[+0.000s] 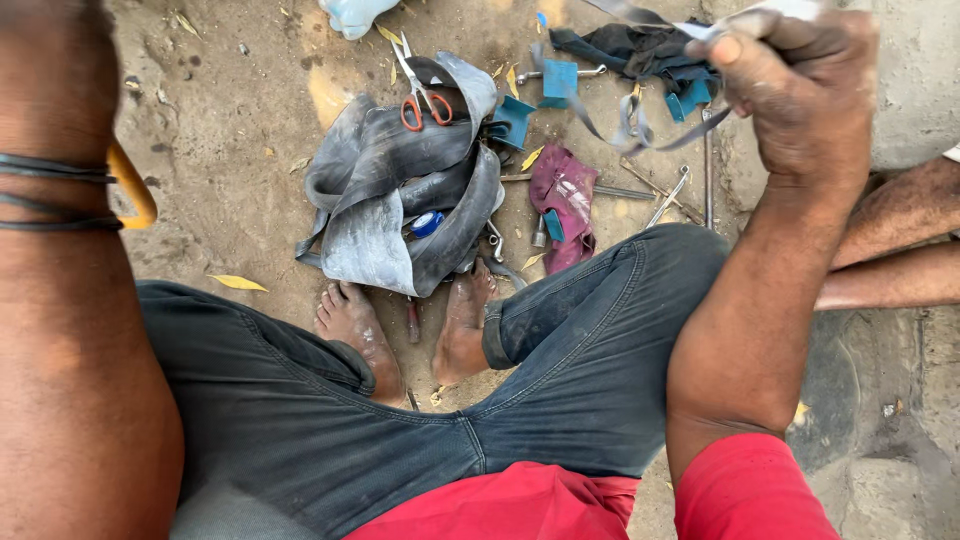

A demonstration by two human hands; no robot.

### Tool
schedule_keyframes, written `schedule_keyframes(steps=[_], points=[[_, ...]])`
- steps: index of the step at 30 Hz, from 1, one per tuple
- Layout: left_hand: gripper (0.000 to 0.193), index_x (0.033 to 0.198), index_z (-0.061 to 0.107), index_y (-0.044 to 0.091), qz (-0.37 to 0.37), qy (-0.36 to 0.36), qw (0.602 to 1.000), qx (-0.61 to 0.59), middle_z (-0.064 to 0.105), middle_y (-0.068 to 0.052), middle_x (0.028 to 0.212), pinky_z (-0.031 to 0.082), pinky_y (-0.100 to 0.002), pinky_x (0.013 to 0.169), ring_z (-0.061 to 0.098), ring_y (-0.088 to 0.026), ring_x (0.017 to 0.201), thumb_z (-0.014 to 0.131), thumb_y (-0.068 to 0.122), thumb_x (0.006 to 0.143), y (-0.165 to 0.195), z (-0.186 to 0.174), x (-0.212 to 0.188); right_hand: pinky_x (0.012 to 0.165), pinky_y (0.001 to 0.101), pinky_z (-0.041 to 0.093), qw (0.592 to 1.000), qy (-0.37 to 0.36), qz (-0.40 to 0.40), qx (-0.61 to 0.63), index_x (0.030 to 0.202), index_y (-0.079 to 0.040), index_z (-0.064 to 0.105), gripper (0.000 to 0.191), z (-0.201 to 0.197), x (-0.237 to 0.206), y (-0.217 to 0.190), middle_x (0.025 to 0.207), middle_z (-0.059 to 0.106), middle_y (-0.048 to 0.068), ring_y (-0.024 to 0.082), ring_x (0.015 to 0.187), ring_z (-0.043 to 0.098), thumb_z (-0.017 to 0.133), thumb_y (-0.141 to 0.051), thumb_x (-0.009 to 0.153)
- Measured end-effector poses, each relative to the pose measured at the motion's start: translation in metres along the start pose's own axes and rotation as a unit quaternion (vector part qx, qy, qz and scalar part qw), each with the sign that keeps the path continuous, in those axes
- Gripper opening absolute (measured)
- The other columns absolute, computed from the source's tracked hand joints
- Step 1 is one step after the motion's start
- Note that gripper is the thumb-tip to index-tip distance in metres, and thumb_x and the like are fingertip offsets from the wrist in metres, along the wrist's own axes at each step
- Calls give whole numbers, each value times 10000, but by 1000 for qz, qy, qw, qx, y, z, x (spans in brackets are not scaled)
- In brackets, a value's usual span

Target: The person sits on the ground and wraps a yellow hose fitting with white thread, then applies blue tape over it. They use scissors to cut the tape and continue wrapping the fitting with additional layers of blue tape.

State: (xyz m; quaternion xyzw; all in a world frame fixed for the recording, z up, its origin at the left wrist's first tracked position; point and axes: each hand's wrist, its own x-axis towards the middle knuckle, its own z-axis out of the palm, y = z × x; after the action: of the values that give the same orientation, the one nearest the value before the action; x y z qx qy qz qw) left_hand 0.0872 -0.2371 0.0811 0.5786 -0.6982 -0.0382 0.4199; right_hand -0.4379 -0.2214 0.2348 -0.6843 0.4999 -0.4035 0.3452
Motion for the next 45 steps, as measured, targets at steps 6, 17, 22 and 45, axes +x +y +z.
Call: schedule_keyframes(steps=[6,17,22,45], points=[[171,1033,673,-36,-1,-14,1000,-3,693,-135,895,510,-325,680,657,-240,762,557,35,1134,3,5,-5,509,250,409,989,82,-122,-21,1032,51,776,316,-20,0,11,697,637,70,101,505,535,795,-261,1078],[283,1059,694,-12,-60,-51,995,-66,690,-109,847,498,-300,648,664,-188,723,499,159,1173,22,13,0,499,288,437,985,82,-101,115,1044,39,760,271,-36,0,41,735,672,69,112,530,554,819,-224,1075],[190,1225,616,-71,145,43,987,-58,691,-235,1183,532,-451,930,671,-381,1084,641,69,1100,59,7,22,722,312,495,981,63,22,-184,1054,1,739,186,6,18,50,887,669,19,124,785,599,851,-136,995],[202,1079,656,15,26,-124,985,-115,684,-214,1014,532,-505,796,663,-444,935,702,115,910,135,57,32,567,293,438,994,-109,-24,-1,870,-41,711,309,191,2,1,694,633,-19,80,624,546,608,-208,1108]])
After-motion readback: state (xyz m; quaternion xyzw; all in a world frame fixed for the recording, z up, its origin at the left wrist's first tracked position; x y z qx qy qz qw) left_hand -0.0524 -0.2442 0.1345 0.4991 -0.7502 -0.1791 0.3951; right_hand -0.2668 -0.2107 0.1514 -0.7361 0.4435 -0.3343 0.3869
